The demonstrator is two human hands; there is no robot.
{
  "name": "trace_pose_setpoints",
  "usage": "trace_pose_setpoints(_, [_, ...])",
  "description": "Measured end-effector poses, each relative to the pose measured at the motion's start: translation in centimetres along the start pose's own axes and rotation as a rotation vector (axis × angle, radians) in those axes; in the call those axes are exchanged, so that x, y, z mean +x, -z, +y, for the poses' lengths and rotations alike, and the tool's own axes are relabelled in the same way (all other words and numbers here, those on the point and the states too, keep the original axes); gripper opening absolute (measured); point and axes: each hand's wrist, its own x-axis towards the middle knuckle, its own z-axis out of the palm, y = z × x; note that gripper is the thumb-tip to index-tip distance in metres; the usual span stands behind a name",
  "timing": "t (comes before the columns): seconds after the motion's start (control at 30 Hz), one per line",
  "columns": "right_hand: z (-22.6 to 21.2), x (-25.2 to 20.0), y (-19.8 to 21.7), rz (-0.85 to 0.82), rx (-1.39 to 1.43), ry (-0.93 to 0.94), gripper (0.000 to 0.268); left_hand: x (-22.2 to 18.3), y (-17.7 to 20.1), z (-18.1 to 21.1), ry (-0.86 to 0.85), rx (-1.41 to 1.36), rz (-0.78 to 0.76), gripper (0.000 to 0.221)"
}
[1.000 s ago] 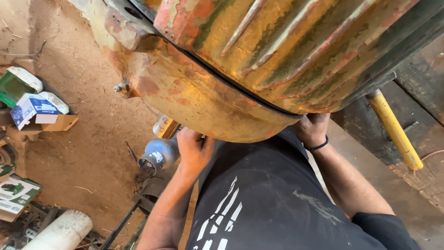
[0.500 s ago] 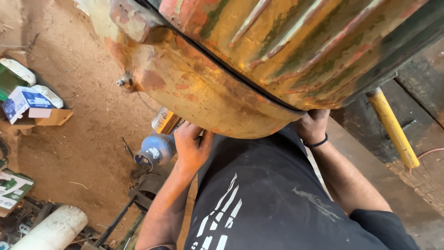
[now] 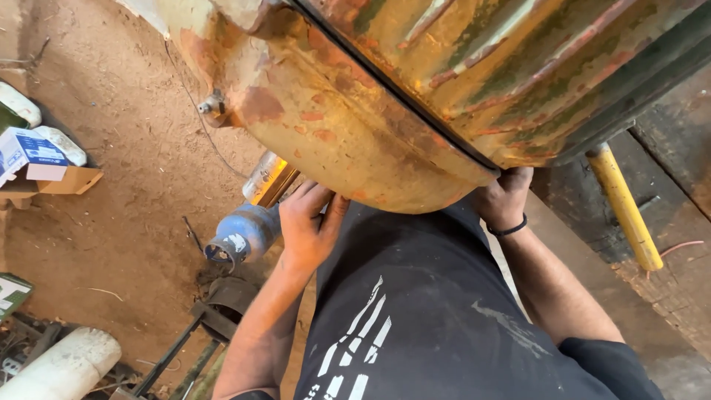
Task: Fitting and securing the end cap of a large industrial electric motor using a hammer and screwdriver for alignment.
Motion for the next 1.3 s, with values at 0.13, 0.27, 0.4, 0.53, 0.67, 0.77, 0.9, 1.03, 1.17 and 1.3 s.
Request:
trace_pose_setpoints(0.13, [0.1, 0.2, -0.1, 0.002, -0.003, 0.007, 0.018, 0.2, -0.1, -0.5, -0.015, -0.001, 0.018, 0.019])
trace_pose_setpoints(0.27, [0.0, 0.0, 0.0, 0.006, -0.003, 0.011, 0.018, -0.2, -0.1, -0.6, -0.021, 0.015, 0.012, 0.019])
trace_pose_setpoints(0.4, [0.0, 0.2, -0.1, 0.009, 0.000, 0.021, 0.019, -0.3, -0.2, -1.3, -0.017, 0.001, 0.003, 0.015])
trace_pose_setpoints(0.53, [0.6, 0.1, -0.2, 0.007, -0.003, 0.034, 0.020, -0.2, -0.1, -1.2, -0.017, 0.004, -0.007, 0.012])
trace_pose_setpoints(0.67, [0.6, 0.0, -0.9, 0.097, 0.072, -0.147, 0.030, 0.6, 0.4, -0.1, -0.017, -0.021, -0.023, 0.013])
trace_pose_setpoints(0.77, [0.7, 0.2, -1.6, 0.149, 0.141, -0.214, 0.037, 0.6, 0.7, -0.3, -0.016, -0.005, -0.034, 0.014])
trace_pose_setpoints(0.9, [1.9, -0.3, -1.5, 0.153, 0.162, -0.225, 0.035, 1.0, 0.7, -0.2, -0.019, -0.036, -0.024, 0.014])
trace_pose_setpoints(1.03, [2.9, -1.0, -1.1, 0.141, 0.178, -0.238, 0.033, 0.7, 0.7, -0.8, -0.011, -0.055, -0.031, 0.014])
trace_pose_setpoints(1.17, [3.9, -1.3, -0.7, 0.120, 0.208, -0.268, 0.031, 0.6, 0.7, -1.2, 0.003, -0.103, -0.011, 0.013])
trace_pose_setpoints(1.3, [5.0, -1.4, -0.8, 0.104, 0.236, -0.298, 0.030, 0.3, 0.4, -2.0, -0.011, -0.135, -0.008, 0.012])
